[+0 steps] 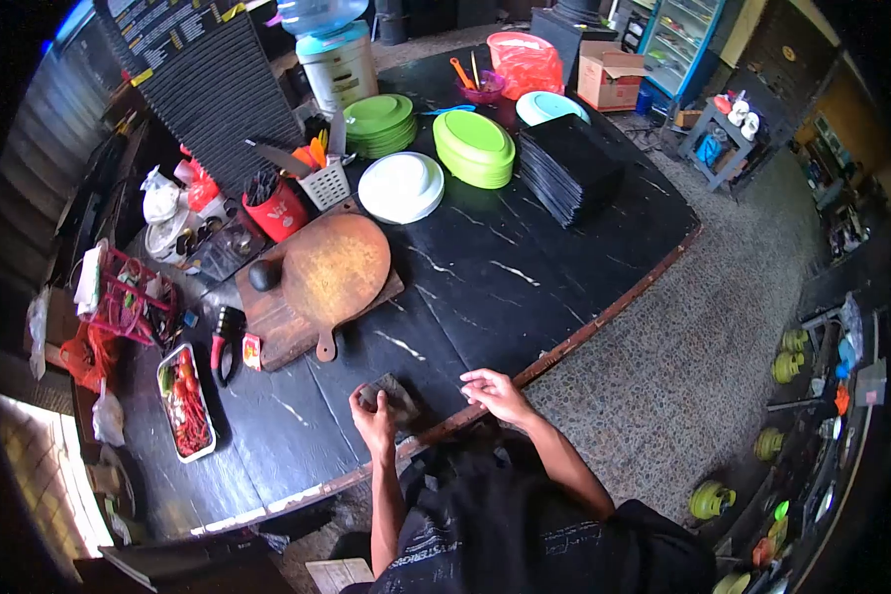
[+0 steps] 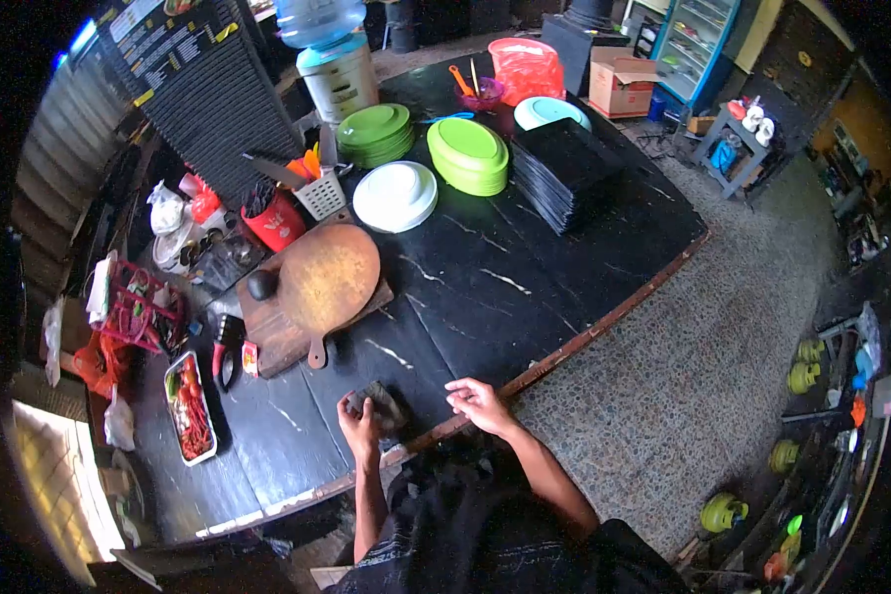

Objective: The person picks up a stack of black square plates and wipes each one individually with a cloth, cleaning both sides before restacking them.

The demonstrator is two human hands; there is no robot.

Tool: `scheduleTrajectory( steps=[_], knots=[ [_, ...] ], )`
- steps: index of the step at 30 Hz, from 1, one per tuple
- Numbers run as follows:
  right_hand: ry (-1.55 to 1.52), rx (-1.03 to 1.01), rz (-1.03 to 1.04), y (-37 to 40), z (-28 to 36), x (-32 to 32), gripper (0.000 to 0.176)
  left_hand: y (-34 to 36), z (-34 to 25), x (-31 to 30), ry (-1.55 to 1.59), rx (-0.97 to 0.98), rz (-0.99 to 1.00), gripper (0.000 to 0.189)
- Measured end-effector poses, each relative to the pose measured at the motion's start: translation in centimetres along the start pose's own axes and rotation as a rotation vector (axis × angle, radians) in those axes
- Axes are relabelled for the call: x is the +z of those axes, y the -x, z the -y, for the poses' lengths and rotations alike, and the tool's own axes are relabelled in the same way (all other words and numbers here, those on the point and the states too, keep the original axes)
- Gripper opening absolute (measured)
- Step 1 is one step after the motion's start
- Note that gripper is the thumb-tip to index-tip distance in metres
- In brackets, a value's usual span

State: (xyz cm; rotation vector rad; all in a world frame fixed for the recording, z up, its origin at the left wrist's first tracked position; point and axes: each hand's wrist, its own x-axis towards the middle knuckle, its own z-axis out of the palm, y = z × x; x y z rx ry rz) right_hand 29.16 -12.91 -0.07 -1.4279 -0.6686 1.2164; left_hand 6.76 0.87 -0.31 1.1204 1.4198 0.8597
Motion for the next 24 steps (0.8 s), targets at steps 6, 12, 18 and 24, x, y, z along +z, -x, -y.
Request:
scheduleTrajectory(
  steps=[6, 12, 18, 24],
  knots=[
    [-0.003, 0.028, -0.180, 1.2, 2.2, -6.0, 0.028, -1.7, -1.4, 1.3, -0.581, 0.304, -0.074, 0.042],
    [-0.199, 0.006, -0.437, -1.2, 6.9, -17.3, 0.027, -0.8, -6.8, 4.9, -0.795, 0.475, -0.247, 0.037],
    [-0.239, -0.107, -0.759, -7.9, 13.4, -33.7, 0.042, -4.2, -11.4, 19.8, -0.244, 0.370, 0.161, 0.034],
    [-0.189, -0.227, -0.815, -17.2, 20.6, -48.4, 0.057, -9.1, -14.3, 40.0, -0.026, 0.050, 0.646, 0.055]
  ],
)
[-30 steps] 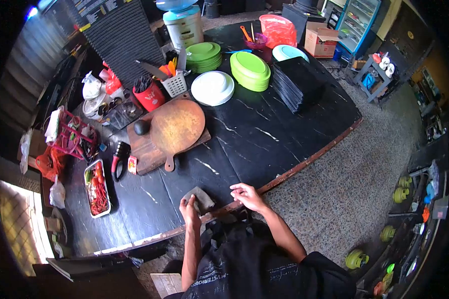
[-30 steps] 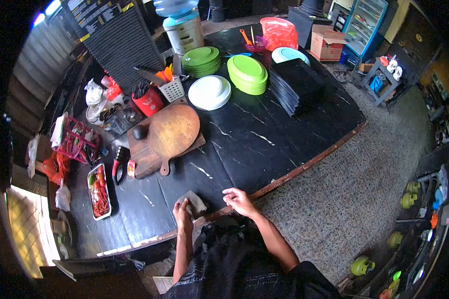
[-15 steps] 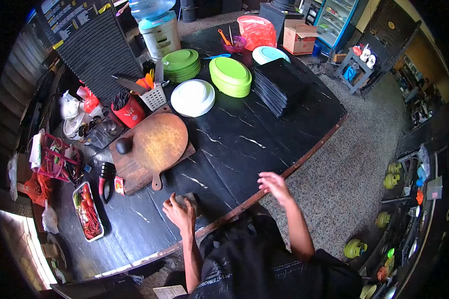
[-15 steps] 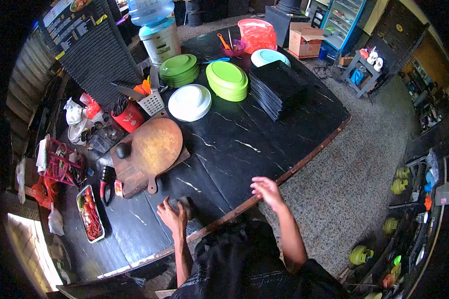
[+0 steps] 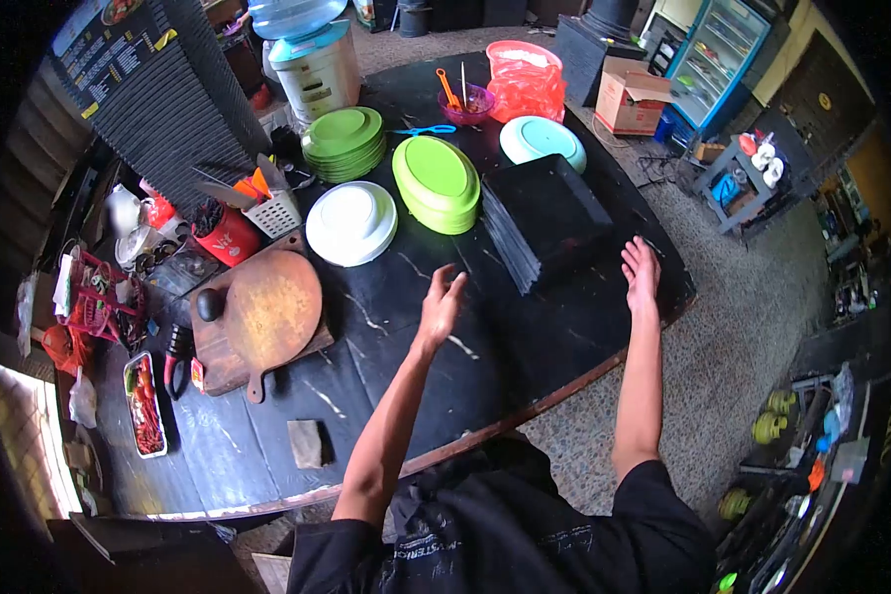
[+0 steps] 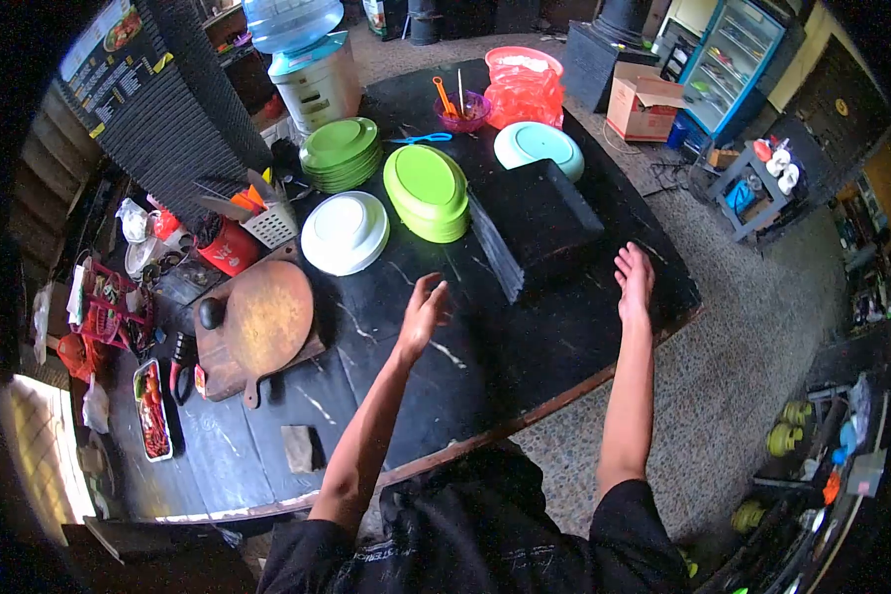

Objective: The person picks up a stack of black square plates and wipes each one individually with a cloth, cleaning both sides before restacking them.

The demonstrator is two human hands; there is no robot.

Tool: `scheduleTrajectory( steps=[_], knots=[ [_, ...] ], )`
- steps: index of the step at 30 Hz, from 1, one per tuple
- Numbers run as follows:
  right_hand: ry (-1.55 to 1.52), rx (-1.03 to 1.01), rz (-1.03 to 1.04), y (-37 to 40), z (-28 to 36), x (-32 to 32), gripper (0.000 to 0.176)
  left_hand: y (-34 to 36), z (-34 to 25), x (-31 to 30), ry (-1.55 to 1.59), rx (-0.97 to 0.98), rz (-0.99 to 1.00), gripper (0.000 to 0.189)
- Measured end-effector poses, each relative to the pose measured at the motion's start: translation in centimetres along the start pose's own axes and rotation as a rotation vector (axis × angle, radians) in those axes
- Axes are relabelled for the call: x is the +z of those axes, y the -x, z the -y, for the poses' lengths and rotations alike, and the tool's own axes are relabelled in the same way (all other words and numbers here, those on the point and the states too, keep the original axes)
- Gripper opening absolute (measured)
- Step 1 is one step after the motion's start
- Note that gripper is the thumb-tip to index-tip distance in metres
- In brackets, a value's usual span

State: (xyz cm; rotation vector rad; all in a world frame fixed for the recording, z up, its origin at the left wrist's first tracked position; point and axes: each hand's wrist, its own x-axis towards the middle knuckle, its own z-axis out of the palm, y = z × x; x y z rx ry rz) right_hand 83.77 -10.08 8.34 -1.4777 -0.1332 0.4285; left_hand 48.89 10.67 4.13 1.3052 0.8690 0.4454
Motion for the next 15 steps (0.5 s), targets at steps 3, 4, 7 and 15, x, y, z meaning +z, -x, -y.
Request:
scheduleTrajectory(
  steps=[3, 4, 7, 15],
  knots=[
    [0.061, 0.069, 0.145, -6.4, 0.7, 1.3, 0.065, -4.5, -2.4, 5.2, 0.189, -0.086, -0.012, 0.072],
    [0.093, 0.149, 0.208, -8.1, 0.5, 1.9, 0.071, -5.6, -2.9, 6.4, 0.183, -0.104, -0.053, 0.078],
    [0.173, 0.334, 0.373, -11.5, -1.3, 3.4, 0.072, -7.7, -3.6, 9.0, 0.284, -0.165, -0.062, 0.084],
    [-0.099, 0.396, 0.623, -14.8, -4.0, 5.8, 0.069, -13.0, -0.9, 11.4, 0.611, -0.255, -0.067, 0.091]
  ],
)
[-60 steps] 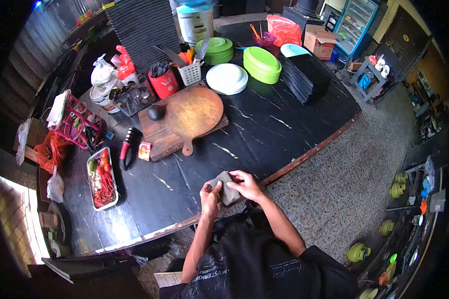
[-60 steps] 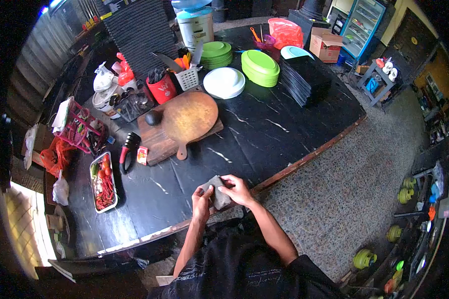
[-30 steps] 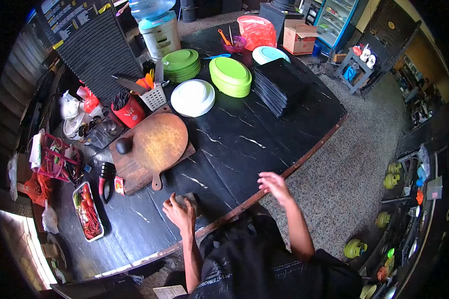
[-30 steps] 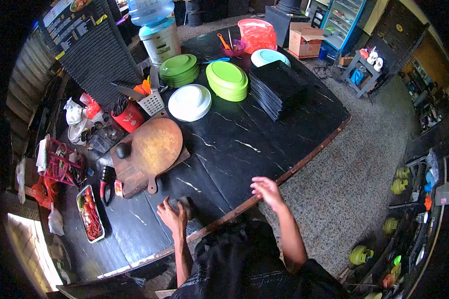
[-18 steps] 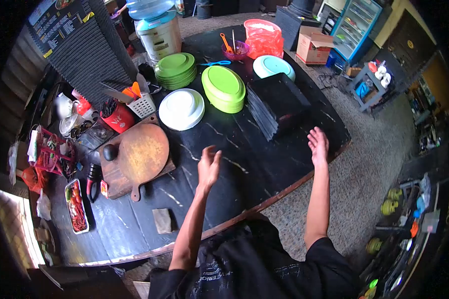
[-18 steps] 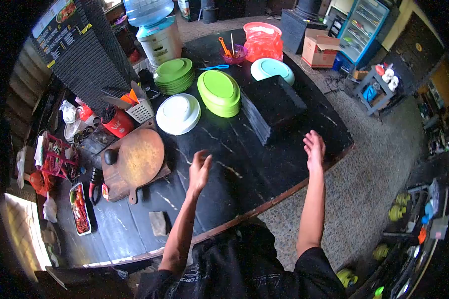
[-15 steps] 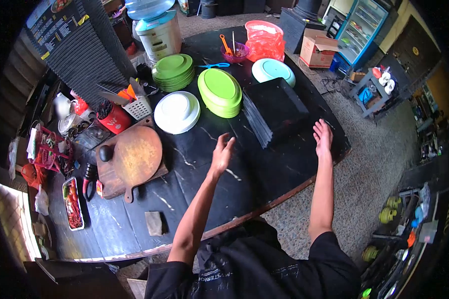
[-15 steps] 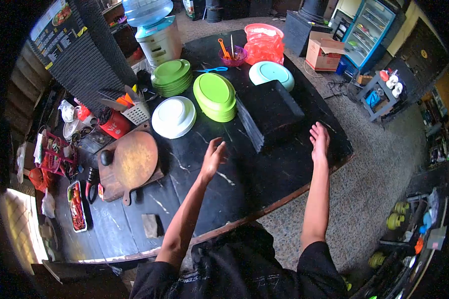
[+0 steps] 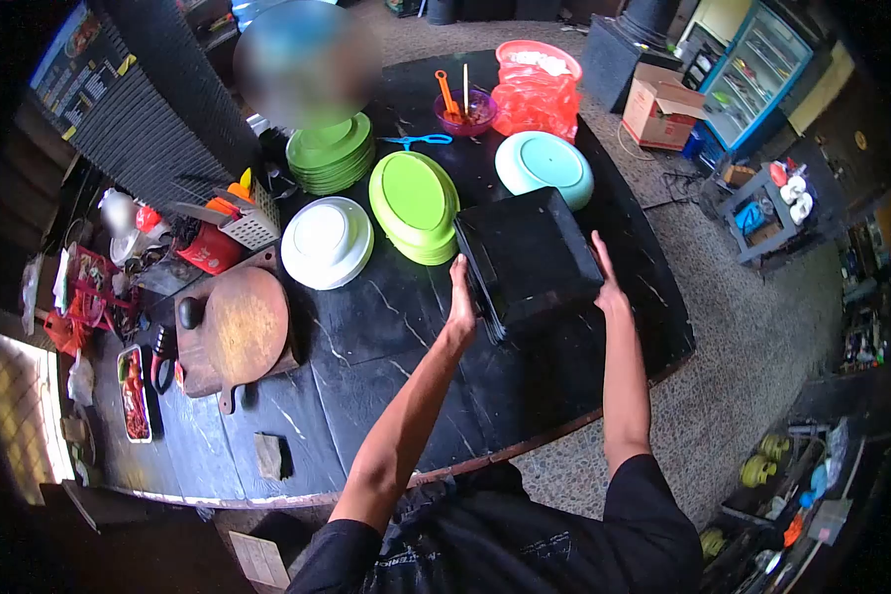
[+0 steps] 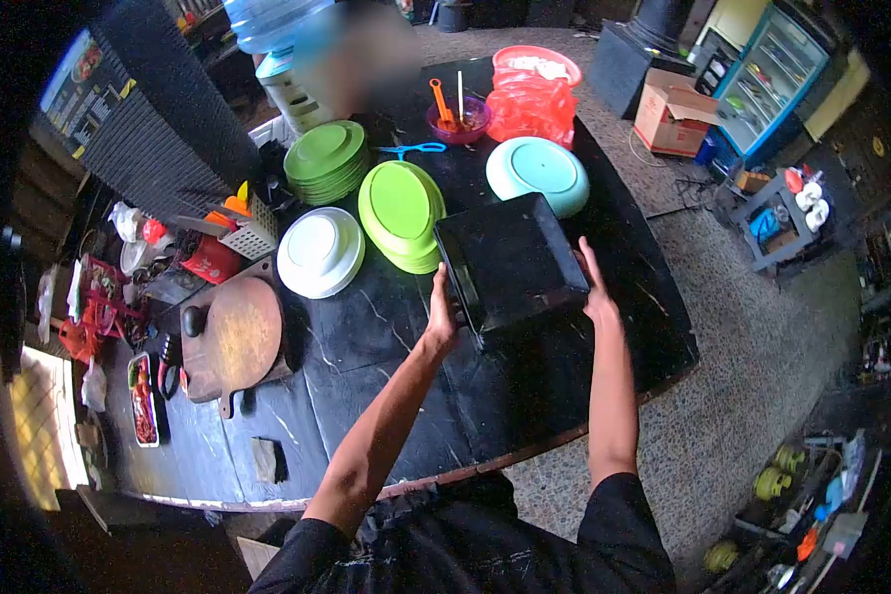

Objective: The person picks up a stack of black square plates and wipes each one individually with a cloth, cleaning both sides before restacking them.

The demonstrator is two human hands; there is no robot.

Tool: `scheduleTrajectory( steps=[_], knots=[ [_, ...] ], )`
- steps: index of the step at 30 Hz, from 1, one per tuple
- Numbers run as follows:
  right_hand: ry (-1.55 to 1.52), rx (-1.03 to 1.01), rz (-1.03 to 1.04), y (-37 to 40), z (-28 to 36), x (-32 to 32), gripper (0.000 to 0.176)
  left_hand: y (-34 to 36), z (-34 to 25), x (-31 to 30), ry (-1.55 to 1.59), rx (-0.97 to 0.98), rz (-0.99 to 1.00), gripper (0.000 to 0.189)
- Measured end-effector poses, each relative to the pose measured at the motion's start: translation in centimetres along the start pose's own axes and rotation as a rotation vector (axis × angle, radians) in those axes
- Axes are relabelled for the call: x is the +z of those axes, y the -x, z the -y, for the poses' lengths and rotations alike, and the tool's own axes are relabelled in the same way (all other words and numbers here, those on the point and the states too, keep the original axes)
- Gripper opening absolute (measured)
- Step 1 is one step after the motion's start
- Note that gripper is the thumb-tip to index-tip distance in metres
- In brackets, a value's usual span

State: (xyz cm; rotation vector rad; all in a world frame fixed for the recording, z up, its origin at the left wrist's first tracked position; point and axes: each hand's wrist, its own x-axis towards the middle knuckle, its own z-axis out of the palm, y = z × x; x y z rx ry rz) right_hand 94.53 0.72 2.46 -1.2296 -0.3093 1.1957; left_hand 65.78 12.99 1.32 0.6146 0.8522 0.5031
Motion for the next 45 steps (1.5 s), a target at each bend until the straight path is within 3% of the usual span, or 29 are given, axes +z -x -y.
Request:
scheduleTrajectory(
  steps=[3, 5, 9, 16, 19, 21, 22, 28, 31, 33, 34, 35, 37, 41, 45],
  knots=[
    [-0.015, 0.119, 0.089, -1.2, 0.0, 0.8, 0.077, -2.6, 1.9, -1.2, 0.107, 0.119, 0.062, 0.095],
    [-0.074, 0.054, 0.045, -0.3, 0.5, 2.9, 0.081, -1.6, 1.3, -0.2, 0.141, 0.140, 0.077, 0.096],
    [-0.076, 0.069, 0.151, -0.6, 0.3, 3.0, 0.079, 1.7, -1.0, 2.4, 0.031, 0.237, 0.006, 0.106],
    [-0.044, -0.008, 0.056, 0.9, -0.8, 3.3, 0.076, 1.6, -1.0, 2.2, 0.062, 0.163, 0.019, 0.106],
    [-0.133, 0.019, 0.112, 1.9, -2.0, 3.3, 0.067, 2.3, -0.5, 1.1, 0.119, 0.124, 0.012, 0.101],
    [-0.125, 0.016, -0.016, 1.2, -4.2, 2.0, 0.055, 4.7, -1.0, 1.0, 0.153, 0.166, 0.075, 0.095],
    [-0.110, -0.020, -0.021, 3.4, -3.4, 4.4, 0.050, 5.6, -0.9, 0.7, 0.164, 0.214, 0.052, 0.090],
    [-0.233, 0.090, 0.033, 11.0, -4.3, 12.8, 0.061, 13.4, -1.6, -3.7, 0.076, 0.274, -0.037, 0.089],
    [-0.224, 0.125, 0.196, 12.0, -9.0, 13.2, 0.068, 17.4, -1.1, -7.5, 0.058, 0.256, -0.129, 0.089],
    [-0.194, 0.151, 0.161, 12.9, -11.7, 15.7, 0.068, 19.1, -0.3, -11.7, 0.131, 0.222, -0.134, 0.090],
    [-0.207, 0.180, 0.213, 13.1, -13.5, 16.4, 0.068, 20.1, -0.3, -12.7, 0.129, 0.287, -0.323, 0.075],
    [-0.220, 0.209, 0.265, 13.1, -15.2, 17.0, 0.068, 21.4, -0.4, -14.1, 0.145, 0.275, -0.406, 0.074],
    [-0.028, 0.189, 0.211, 15.2, -16.5, 21.2, 0.059, 24.4, -0.9, -17.4, 0.191, 0.218, -0.390, 0.071],
    [-0.094, 0.296, 0.261, 19.3, -18.3, 29.6, 0.056, 29.3, -2.3, -23.2, 0.242, 0.293, -0.386, 0.061],
    [-0.010, 0.236, 0.309, 20.2, -23.5, 33.5, 0.056, 32.9, -3.4, -29.1, 0.284, 0.315, -0.370, 0.053]
  ],
)
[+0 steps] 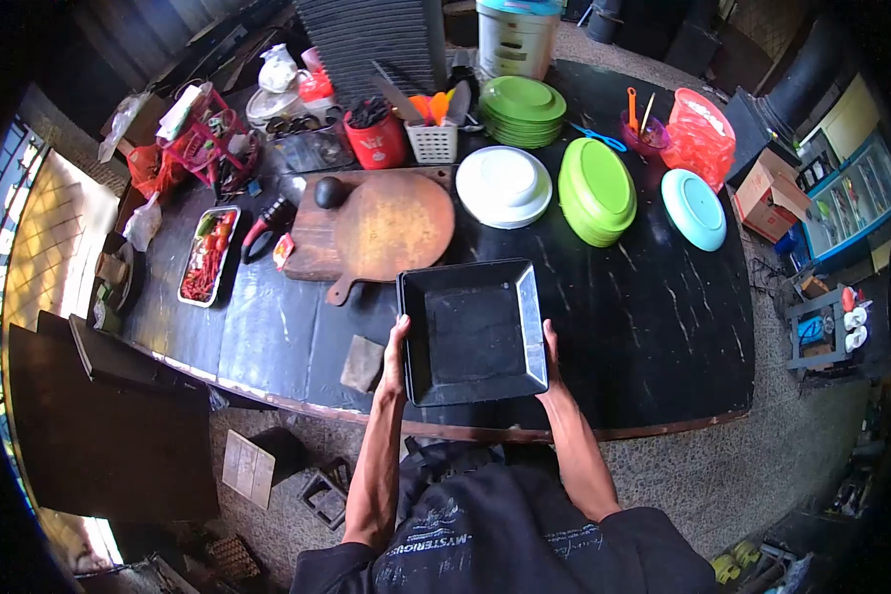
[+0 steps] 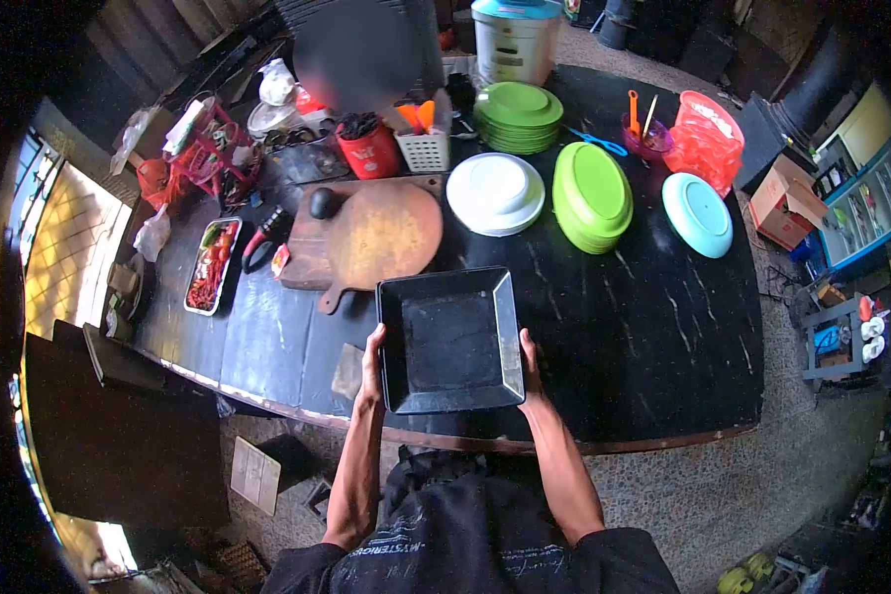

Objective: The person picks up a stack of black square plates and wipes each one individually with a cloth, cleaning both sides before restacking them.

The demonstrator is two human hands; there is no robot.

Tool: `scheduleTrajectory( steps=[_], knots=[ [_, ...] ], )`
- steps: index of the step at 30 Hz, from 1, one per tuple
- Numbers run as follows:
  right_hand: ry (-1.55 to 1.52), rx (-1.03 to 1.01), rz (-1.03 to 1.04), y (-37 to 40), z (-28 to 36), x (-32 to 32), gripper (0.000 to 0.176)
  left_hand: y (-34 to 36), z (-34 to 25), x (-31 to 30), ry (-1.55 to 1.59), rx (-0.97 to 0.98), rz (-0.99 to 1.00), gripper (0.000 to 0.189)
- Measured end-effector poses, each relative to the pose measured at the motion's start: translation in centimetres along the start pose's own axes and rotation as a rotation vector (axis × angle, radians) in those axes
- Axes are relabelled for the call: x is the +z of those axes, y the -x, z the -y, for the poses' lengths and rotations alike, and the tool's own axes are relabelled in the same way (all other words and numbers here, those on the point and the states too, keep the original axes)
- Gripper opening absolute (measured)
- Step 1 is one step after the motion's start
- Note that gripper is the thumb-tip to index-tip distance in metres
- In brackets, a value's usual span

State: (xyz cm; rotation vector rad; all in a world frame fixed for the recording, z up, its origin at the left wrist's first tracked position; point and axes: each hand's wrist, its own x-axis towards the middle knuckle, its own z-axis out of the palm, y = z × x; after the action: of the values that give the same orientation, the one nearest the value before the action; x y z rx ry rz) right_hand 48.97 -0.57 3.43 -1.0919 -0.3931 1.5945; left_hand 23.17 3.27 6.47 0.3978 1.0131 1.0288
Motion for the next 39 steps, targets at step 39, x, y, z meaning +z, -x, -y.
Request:
scheduleTrajectory(
  steps=[39],
  knots=[
    [0.451, -0.321, -0.564, 15.6, -10.2, 8.1, 0.009, 7.5, -12.9, -15.0, -0.519, 0.324, 0.085, 0.028]
  ],
)
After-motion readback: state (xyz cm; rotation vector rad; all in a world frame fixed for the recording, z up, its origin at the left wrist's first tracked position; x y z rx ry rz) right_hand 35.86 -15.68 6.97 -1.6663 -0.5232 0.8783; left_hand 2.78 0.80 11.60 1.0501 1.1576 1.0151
